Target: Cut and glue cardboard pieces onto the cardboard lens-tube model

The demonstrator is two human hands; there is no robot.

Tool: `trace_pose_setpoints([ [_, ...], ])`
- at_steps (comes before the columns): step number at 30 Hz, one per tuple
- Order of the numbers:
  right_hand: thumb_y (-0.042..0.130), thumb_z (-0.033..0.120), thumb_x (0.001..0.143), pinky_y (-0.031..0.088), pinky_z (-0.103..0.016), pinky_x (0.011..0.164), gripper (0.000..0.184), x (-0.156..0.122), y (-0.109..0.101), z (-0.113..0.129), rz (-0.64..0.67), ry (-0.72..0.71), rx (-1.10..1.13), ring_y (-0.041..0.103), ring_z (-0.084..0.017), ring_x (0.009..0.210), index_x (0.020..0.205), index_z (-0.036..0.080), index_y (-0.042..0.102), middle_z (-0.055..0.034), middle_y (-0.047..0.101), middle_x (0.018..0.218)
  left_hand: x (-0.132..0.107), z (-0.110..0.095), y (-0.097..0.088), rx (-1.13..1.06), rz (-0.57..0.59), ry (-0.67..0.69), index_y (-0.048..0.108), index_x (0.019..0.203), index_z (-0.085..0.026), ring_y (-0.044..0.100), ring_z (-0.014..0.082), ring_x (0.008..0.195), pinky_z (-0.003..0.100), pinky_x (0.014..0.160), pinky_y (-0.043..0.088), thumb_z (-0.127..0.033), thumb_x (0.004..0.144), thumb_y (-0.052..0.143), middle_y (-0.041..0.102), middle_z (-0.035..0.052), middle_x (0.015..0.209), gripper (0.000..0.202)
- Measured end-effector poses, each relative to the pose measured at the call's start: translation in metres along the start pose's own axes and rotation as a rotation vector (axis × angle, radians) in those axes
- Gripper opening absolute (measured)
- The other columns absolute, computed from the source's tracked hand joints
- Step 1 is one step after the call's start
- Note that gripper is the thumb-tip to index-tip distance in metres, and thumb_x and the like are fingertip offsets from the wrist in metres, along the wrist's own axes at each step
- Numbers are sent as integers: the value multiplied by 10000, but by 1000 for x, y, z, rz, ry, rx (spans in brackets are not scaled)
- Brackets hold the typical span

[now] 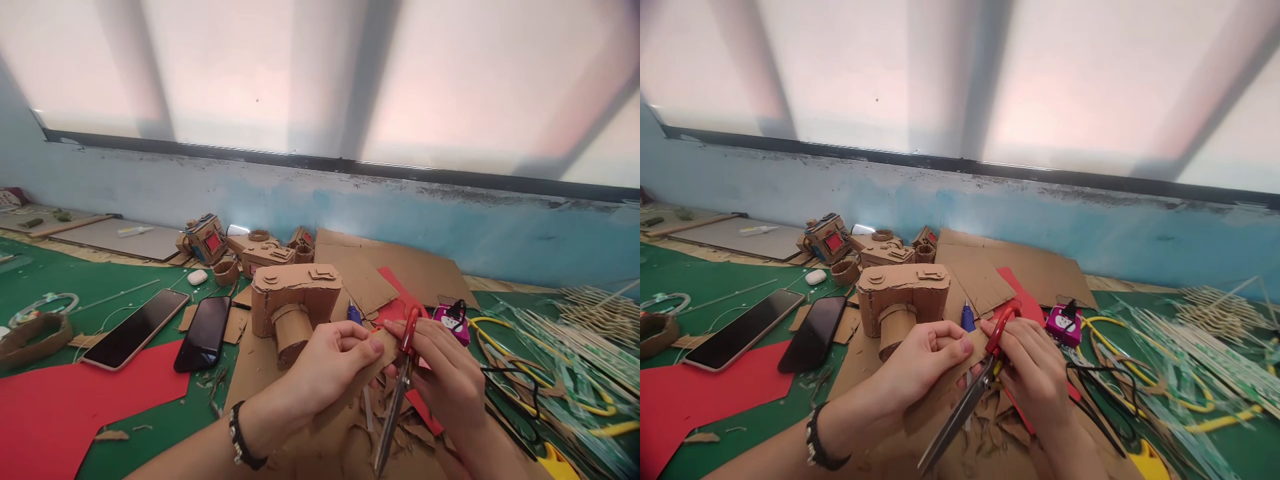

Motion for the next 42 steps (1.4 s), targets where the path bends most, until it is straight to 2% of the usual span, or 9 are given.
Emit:
trace_pose_setpoints([
  [3, 663, 32, 1023, 564, -373, 818, 337, -3, -1, 3, -33, 37, 7, 701, -253, 903, 1336, 135, 734, -114, 772, 963, -3, -6, 4, -23, 33, 38, 711, 889, -156, 684, 133, 670, 247, 679, 506, -648, 665, 1014, 781, 35, 756, 620],
  [7, 715, 191, 1069, 582, -364, 780, 277, -7, -2, 5, -90, 89, 27, 727, -253, 882, 1344, 153, 722, -110, 781, 973, -6, -7, 10, -69, 70, 59, 717, 903, -158, 726, 162, 697, 258, 695, 537, -626, 701, 1007, 786, 44, 747, 586],
  [11, 640, 307, 1130, 611, -367, 782, 272, -12, 3, 7, -105, 140, 36, 767, -256, 893, 1368, 196, 712, -104, 811, 1002, -5, -7, 10, -99, 52, 80, 731, 915, -144, 739, 157, 719, 245, 717, 543, -607, 679, 1028, 789, 54, 747, 598],
  [16, 671, 281, 1114, 608, -343, 763, 268, -11, 6, 4, -91, 174, 20, 776, -239, 867, 1361, 190, 719, -107, 813, 1028, -2, -2, 6, -96, 16, 40, 721, 918, -140, 697, 136, 679, 236, 674, 516, -630, 658, 1026, 788, 65, 751, 633],
  [20, 729, 256, 1081, 590, -368, 812, 414, -9, 0, 2, -56, 71, -13, 766, -257, 922, 1482, 160, 688, -138, 809, 1090, -1, -1, 3, -57, 18, -2, 729, 932, -142, 678, 134, 680, 240, 655, 496, -622, 688, 1000, 782, 60, 777, 603],
  [25, 663, 57, 1056, 579, -405, 874, 552, -7, -2, 2, 29, -19, -40, 759, -279, 1005, 1598, 155, 622, -167, 812, 1145, -4, -4, 6, -1, 85, -10, 739, 900, -153, 580, 101, 577, 252, 595, 458, -644, 731, 961, 737, 14, 748, 565],
  [28, 669, 113, 1073, 587, -403, 837, 520, -4, -2, 5, 11, -36, -34, 766, -284, 973, 1591, 138, 629, -166, 815, 1086, -6, -6, 9, -23, 111, 1, 747, 921, -155, 573, 90, 596, 255, 640, 468, -635, 736, 970, 757, 19, 806, 561],
  [33, 691, 211, 1088, 641, -375, 829, 483, -3, 0, 8, -63, 60, 39, 808, -273, 952, 1569, 191, 651, -138, 837, 1120, -6, -14, 8, -23, 64, 79, 760, 884, -130, 678, 138, 793, 250, 771, 498, -621, 667, 1027, 757, 48, 859, 600],
  [42, 727, 261, 1056, 703, -343, 798, 345, -14, 13, 9, -102, 332, 127, 861, -278, 923, 1398, 240, 769, -102, 872, 1139, -5, -15, 10, -124, 33, 139, 762, 880, -130, 708, 133, 729, 243, 739, 532, -587, 671, 1046, 759, 41, 803, 577],
])
Point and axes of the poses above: each hand's wrist, its own x-axis towards the middle knuckle, its own y-axis out of the palm, z = x × y, the point moved 7 cm from there along x, towards the middle knuckle
